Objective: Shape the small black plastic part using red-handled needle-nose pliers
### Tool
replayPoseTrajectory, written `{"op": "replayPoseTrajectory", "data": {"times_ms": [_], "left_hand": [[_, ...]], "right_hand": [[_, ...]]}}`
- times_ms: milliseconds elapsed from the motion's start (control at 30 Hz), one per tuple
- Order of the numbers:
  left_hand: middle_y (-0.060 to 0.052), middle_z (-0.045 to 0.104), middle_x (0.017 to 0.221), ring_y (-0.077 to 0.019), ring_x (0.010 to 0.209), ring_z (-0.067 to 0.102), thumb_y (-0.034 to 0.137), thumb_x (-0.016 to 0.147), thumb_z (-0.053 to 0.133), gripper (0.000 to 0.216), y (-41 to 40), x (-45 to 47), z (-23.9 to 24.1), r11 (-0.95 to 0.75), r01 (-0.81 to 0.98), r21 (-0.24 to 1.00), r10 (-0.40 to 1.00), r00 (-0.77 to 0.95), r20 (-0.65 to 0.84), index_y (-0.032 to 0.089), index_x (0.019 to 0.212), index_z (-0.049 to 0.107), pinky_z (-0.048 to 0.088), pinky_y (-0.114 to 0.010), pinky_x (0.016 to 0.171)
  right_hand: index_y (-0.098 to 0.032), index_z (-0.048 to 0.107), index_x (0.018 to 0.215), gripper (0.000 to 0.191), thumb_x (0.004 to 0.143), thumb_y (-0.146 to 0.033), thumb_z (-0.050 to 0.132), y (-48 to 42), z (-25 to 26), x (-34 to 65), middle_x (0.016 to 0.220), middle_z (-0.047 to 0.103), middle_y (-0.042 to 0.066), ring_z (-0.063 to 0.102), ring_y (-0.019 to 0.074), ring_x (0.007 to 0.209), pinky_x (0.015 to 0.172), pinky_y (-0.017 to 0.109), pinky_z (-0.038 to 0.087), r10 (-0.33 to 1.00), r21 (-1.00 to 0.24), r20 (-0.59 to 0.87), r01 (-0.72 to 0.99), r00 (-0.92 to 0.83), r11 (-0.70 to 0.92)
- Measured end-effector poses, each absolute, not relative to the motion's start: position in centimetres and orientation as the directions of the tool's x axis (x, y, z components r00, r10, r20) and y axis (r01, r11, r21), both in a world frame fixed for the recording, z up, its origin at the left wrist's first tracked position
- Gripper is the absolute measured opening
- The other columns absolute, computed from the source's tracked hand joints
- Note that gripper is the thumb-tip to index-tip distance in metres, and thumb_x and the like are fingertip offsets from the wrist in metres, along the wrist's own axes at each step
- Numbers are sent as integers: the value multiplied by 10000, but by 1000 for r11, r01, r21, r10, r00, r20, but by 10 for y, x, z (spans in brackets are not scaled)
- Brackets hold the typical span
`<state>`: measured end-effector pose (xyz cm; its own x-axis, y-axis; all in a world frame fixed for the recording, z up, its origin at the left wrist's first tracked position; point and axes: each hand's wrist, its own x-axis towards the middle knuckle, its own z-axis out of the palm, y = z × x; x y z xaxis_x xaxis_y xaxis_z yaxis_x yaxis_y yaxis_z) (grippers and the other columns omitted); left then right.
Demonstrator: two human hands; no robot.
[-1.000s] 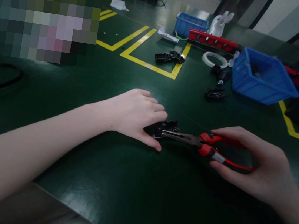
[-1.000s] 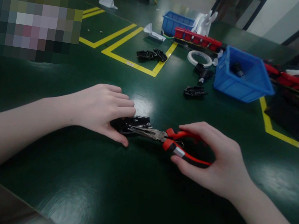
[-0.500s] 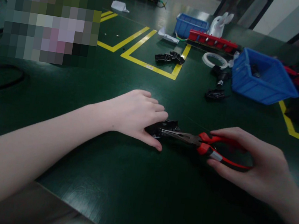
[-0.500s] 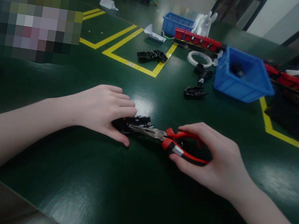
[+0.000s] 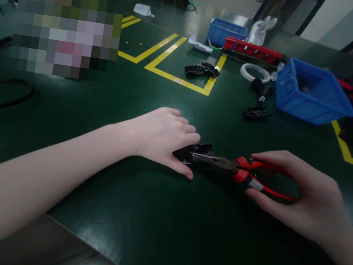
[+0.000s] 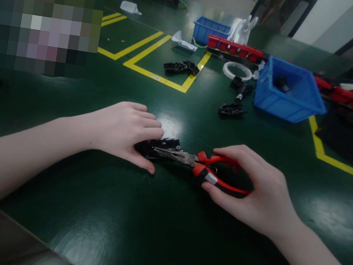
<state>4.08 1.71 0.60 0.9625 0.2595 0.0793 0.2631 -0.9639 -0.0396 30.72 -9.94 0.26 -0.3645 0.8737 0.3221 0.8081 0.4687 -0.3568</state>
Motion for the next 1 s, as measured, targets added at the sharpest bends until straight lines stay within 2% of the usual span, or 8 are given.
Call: {"op": "replayPoseTrajectory", "data": {"times_ms": [167,367,500,633,767,867,1000], "left_hand": [[-21,623,718,-169,635,574,754,790,417,611,21,37,10,-941,328,-86,327,945,33,178,832,617,335,-285,622],[-38,640,765,-177,653,585,781,793,343,672,29,30,17,-897,427,-115,435,898,-57,183,887,634,346,-294,642],[-55,651,814,-202,714,605,801,776,339,707,29,27,22,-876,456,-155,469,881,-58,177,919,639,352,-304,661],[-57,652,819,-203,729,612,798,786,323,713,27,26,24,-879,460,-125,466,885,-14,168,908,636,357,-304,661],[-52,650,802,-195,702,609,791,799,314,701,27,25,23,-892,446,-71,447,894,-3,162,863,617,367,-309,660],[-47,646,773,-192,679,602,785,793,347,672,26,25,23,-891,451,-44,452,892,1,164,834,600,361,-307,638],[-33,640,714,-186,612,585,818,762,350,679,26,23,27,-868,496,-4,495,866,-74,177,792,571,362,-304,621]], "right_hand": [[-226,551,1122,473,712,-395,717,-93,-6,319,1038,658,67,656,235,891,744,362,565,863,-303,420,854,-280,424],[-212,559,1051,404,709,-343,731,-81,-14,334,1035,651,85,636,257,939,805,440,530,846,-278,435,848,-308,452],[-217,559,1042,401,697,-314,739,-81,-11,329,1027,643,84,629,259,940,811,443,525,805,-264,518,841,-290,473],[-227,542,1139,477,705,-296,726,-88,-6,322,1055,633,90,625,265,956,817,447,526,760,-238,592,842,-269,484],[-239,530,1202,526,712,-277,720,-95,-5,316,1093,623,96,625,265,969,814,446,532,745,-204,596,840,-301,503],[-244,523,1229,535,728,-290,708,-99,-7,307,1125,614,98,622,260,991,818,437,536,774,-255,557,826,-300,503],[-240,520,1238,519,752,-296,694,-100,-11,295,1151,605,97,607,244,1029,855,425,529,829,-394,497,784,-256,479]]}}
